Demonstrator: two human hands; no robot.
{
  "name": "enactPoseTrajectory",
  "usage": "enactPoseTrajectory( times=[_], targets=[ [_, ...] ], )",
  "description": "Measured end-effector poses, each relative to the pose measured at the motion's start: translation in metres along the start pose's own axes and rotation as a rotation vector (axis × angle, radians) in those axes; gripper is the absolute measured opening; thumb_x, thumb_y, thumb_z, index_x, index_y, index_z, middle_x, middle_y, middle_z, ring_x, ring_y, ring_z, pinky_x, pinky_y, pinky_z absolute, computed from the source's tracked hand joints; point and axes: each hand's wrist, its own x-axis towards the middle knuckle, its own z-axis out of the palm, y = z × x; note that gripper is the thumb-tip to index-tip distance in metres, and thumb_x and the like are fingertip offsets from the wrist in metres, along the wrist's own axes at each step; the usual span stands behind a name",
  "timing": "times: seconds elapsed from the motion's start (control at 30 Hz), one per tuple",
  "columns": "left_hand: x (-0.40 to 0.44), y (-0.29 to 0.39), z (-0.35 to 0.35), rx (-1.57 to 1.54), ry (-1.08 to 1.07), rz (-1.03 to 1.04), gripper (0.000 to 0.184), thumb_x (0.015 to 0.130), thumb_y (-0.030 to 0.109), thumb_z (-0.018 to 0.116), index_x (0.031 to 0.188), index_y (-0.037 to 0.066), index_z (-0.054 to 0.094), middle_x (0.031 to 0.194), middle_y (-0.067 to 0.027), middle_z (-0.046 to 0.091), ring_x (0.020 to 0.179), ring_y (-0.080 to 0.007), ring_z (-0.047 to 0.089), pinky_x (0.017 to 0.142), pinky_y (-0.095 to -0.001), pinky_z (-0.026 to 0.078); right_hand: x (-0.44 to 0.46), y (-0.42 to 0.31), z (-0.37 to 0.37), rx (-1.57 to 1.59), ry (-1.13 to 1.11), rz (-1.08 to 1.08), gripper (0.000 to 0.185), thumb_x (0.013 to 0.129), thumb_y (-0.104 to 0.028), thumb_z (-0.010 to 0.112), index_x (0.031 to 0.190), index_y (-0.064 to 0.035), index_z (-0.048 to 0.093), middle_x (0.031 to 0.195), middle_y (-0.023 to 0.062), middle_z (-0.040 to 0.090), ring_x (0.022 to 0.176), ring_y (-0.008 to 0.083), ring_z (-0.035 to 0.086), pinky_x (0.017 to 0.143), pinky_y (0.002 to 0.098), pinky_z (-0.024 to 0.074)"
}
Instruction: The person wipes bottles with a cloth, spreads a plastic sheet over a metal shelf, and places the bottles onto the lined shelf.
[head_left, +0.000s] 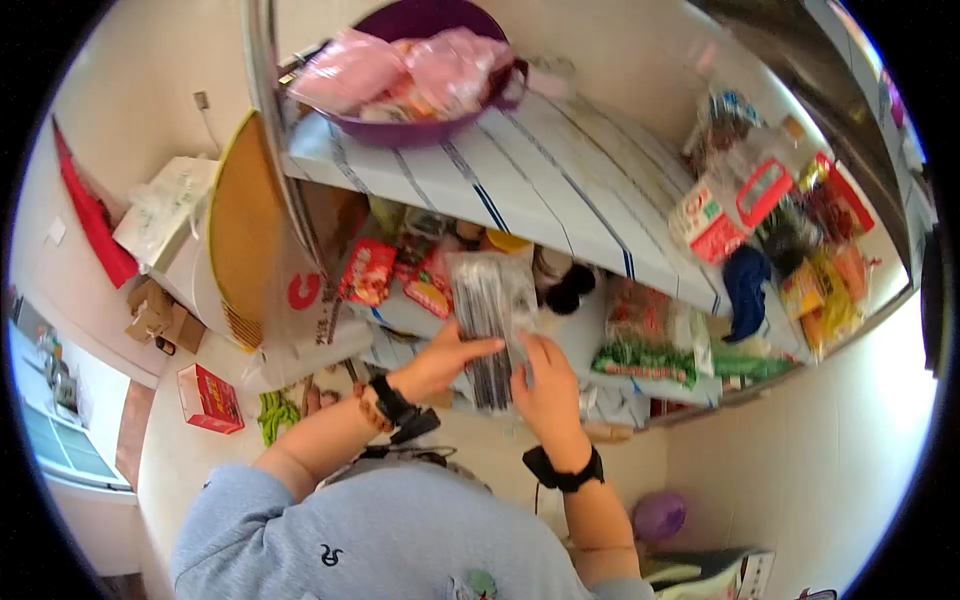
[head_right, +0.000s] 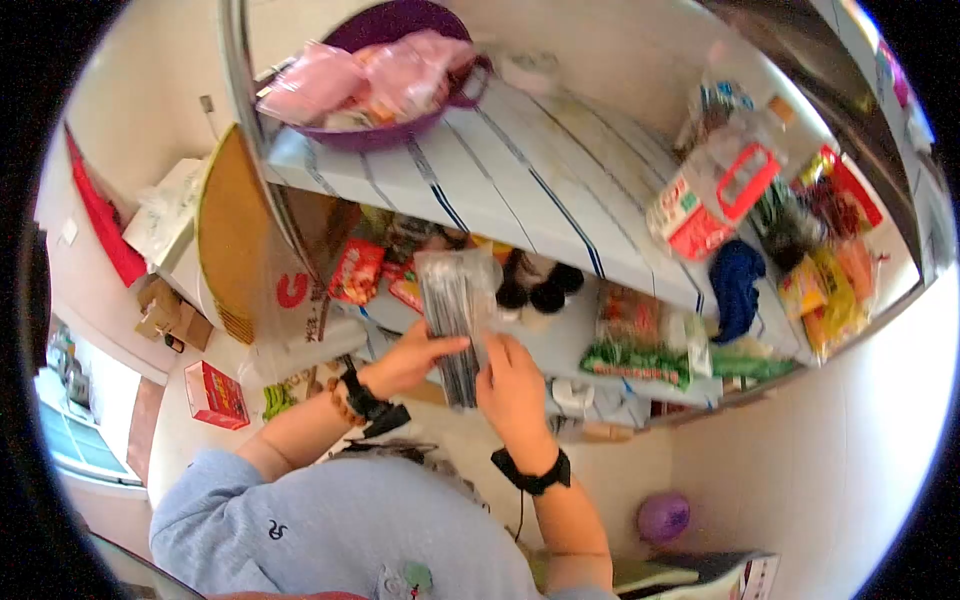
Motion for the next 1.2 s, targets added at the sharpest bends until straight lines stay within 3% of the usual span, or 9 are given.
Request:
enactPoseTrajectory(
  times=[0.27, 0.4, 0.5, 0.67, 0.77, 0.8, 0.9, 1.0, 1.2],
  targets=[
    [-0.06, 0.103, 0.024, -0.054, -0.108, 0.199, 0.048, 0.084, 0.001, 0.057, 0.13, 0.004, 0.041, 0.119, -0.0072, 0.055, 0.111, -0.0165, 0.052, 0.095, -0.0337, 0.042, 0.047, -0.064, -0.037, 0.0, 0.045, -0.334, 0.038, 0.073, -0.004, 0.062, 0.111, -0.0005, 0.057, 0.097, 0.0155, 0.062, 0.082, 0.0326, 0.06, 0.069, 0.0405, 0.0499],
    [-0.068, 0.162, 0.043, 0.003, -0.052, 0.275, 0.045, 0.085, -0.001, 0.055, 0.128, 0.004, 0.041, 0.121, -0.0069, 0.053, 0.109, -0.0173, 0.054, 0.093, -0.0353, 0.044, 0.101, -0.105, -0.062, 0.051, -0.021, -0.431, 0.046, 0.075, -0.026, 0.069, 0.112, -0.0018, 0.057, 0.096, 0.0174, 0.062, 0.084, 0.0355, 0.061, 0.071, 0.0402, 0.0499],
    [-0.057, 0.208, 0.049, 0.114, -0.149, 0.481, 0.041, 0.087, 0.003, 0.056, 0.125, 0.004, 0.043, 0.115, -0.0063, 0.055, 0.105, -0.0164, 0.056, 0.089, -0.0329, 0.048, 0.148, -0.122, -0.067, 0.235, -0.141, -0.312, 0.046, 0.073, -0.028, 0.069, 0.111, -0.0043, 0.057, 0.089, 0.0168, 0.063, 0.082, 0.0345, 0.061, 0.072, 0.0399, 0.0499],
    [-0.03, 0.275, 0.032, 0.282, -0.02, 0.622, 0.046, 0.087, 0.016, 0.061, 0.128, 0.002, 0.044, 0.117, -0.0088, 0.056, 0.108, -0.0172, 0.055, 0.094, -0.0315, 0.045, 0.225, -0.129, -0.08, 0.241, -0.001, -0.238, 0.051, 0.072, -0.029, 0.073, 0.11, 0.0021, 0.059, 0.091, 0.0117, 0.066, 0.081, 0.0188, 0.062, 0.071, 0.0294, 0.0486],
    [-0.04, 0.289, 0.019, 0.849, 0.271, 0.953, 0.054, 0.088, 0.017, 0.061, 0.134, 0.003, 0.038, 0.122, -0.0089, 0.054, 0.112, -0.0195, 0.053, 0.096, -0.031, 0.043, 0.268, -0.104, -0.1, 0.362, 0.073, -0.161, 0.055, 0.07, -0.029, 0.074, 0.109, 0.0074, 0.059, 0.092, 0.0141, 0.067, 0.078, 0.0202, 0.064, 0.071, 0.0305, 0.0511],
    [-0.035, 0.29, 0.008, 1.095, 0.348, 1.185, 0.049, 0.081, 0.011, 0.063, 0.126, 0.002, 0.048, 0.114, -0.0131, 0.058, 0.099, -0.0255, 0.059, 0.09, -0.0334, 0.045, 0.279, -0.095, -0.109, 0.41, 0.083, -0.118, 0.057, 0.069, -0.029, 0.074, 0.108, 0.0092, 0.058, 0.091, 0.0156, 0.067, 0.077, 0.0214, 0.065, 0.071, 0.0313, 0.0524],
    [-0.04, 0.295, -0.009, 1.658, 0.199, 1.324, 0.041, 0.074, 0.006, 0.064, 0.115, 0.003, 0.058, 0.104, -0.0153, 0.061, 0.097, -0.0326, 0.058, 0.088, -0.0365, 0.045, 0.299, -0.073, -0.132, 0.432, 0.003, 0.07, 0.055, 0.072, -0.031, 0.076, 0.11, 0.0049, 0.06, 0.093, 0.0088, 0.064, 0.081, 0.0154, 0.061, 0.071, 0.0273, 0.0487],
    [-0.025, 0.281, -0.029, 1.77, 0.125, 0.963, 0.035, 0.075, 0.005, 0.065, 0.11, 0.002, 0.06, 0.106, -0.0188, 0.062, 0.105, -0.0339, 0.056, 0.087, -0.0393, 0.046, 0.312, -0.051, -0.136, 0.415, -0.041, 0.199, 0.048, 0.074, -0.032, 0.074, 0.105, 0.002, 0.062, 0.087, 0.0048, 0.063, 0.076, 0.014, 0.059, 0.07, 0.0271, 0.0487],
    [0.018, 0.266, -0.019, 1.842, 0.157, 0.935, 0.028, 0.074, 0.0, 0.06, 0.102, 0.001, 0.06, 0.082, -0.0221, 0.061, 0.083, -0.0406, 0.058, 0.071, -0.0447, 0.046, 0.305, -0.051, -0.141, 0.441, -0.091, 0.256, 0.046, 0.075, -0.035, 0.074, 0.104, -0.0005, 0.063, 0.083, 0.0014, 0.061, 0.072, 0.0105, 0.056, 0.064, 0.0243, 0.0462]
  ],
)
